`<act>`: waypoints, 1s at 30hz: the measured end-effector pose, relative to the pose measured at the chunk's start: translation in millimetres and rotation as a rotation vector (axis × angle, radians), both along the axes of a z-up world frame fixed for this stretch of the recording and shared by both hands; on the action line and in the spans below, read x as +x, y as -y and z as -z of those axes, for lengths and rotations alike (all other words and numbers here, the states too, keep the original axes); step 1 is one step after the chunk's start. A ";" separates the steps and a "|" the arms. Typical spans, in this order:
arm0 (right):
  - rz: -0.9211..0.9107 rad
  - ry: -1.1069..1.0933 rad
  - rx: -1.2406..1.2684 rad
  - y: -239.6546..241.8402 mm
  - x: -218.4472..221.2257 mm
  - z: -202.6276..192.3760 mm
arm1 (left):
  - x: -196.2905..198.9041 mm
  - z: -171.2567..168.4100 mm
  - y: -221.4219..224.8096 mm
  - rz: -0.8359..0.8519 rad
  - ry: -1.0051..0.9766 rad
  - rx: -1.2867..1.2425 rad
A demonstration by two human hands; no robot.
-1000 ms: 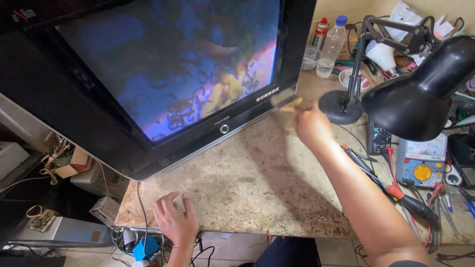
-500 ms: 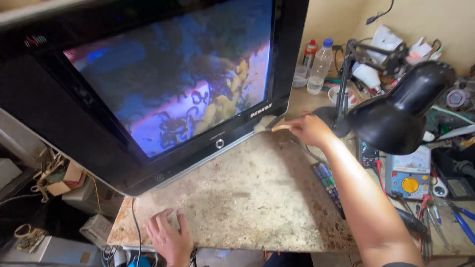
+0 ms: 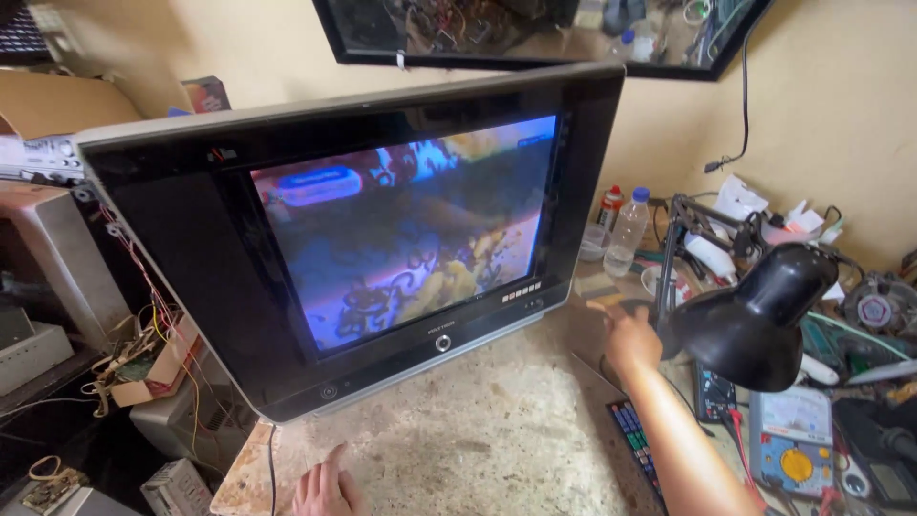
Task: Testing and adjusting a CRT television using a remote control and manual adjustments to internal components on a repair bench.
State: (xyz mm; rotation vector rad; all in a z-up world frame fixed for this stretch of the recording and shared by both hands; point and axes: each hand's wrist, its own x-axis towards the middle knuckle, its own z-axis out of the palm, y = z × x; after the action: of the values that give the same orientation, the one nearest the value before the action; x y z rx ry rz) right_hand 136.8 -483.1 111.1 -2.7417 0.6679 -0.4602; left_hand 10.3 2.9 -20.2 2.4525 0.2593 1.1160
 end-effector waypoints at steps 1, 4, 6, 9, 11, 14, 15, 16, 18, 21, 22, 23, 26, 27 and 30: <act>0.007 0.027 -0.056 0.8 -1.7 16.1 | -2.4 0.5 -0.5 -0.023 -0.028 0.041; 0.003 -0.258 -0.198 -0.4 -4.4 29.9 | 9.8 14.1 -0.1 -0.091 0.033 0.027; -0.069 -0.320 -0.200 -14.0 -21.3 17.4 | 8.3 9.0 1.6 -0.091 0.010 0.006; -0.171 -0.500 -0.222 -21.9 -37.2 10.3 | 14.1 16.2 -1.0 -0.084 -0.036 -0.016; -0.205 -0.620 -0.246 -22.7 -43.6 9.3 | 16.5 20.8 -2.7 -0.081 -0.063 -0.021; -0.187 -0.675 -0.216 -19.6 -51.3 11.9 | 12.2 19.2 -0.4 -0.082 -0.061 -0.001; -0.165 -0.668 -0.220 -17.2 -50.8 13.2 | 11.4 16.2 0.7 -0.065 -0.024 -0.027; -0.143 -0.662 -0.225 -14.9 -50.5 14.2 | 10.4 12.9 1.8 -0.048 0.014 -0.053; -0.114 -0.650 -0.251 2.3 -41.8 32.1 | 9.0 6.6 2.5 -0.053 -0.101 -0.079; -0.047 -0.652 -0.254 15.7 -36.3 38.6 | 5.6 -1.8 4.8 -0.065 -0.238 -0.117; -0.007 -0.664 -0.233 18.4 -35.8 37.1 | 4.4 -4.5 6.2 -0.070 -0.259 -0.128; -0.010 -0.667 -0.235 9.4 -41.0 27.0 | 2.8 -7.6 7.2 -0.073 -0.261 -0.130; 0.060 -0.691 -0.336 -3.3 -50.3 16.2 | -1.1 -14.0 8.3 -0.063 -0.332 -0.193; 0.071 -0.630 -0.346 2.3 -48.7 25.2 | -1.4 -14.3 7.9 -0.047 -0.318 -0.192; 0.023 -0.366 -0.455 14.4 -52.4 66.0 | 2.3 -7.7 6.5 -0.039 -0.319 -0.189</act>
State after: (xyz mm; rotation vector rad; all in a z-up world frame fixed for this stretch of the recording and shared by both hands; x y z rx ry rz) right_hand 84.4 -497.5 45.0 -3.2982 0.7566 -0.1185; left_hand 12.6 -3.6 -12.4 2.4523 0.4883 0.6744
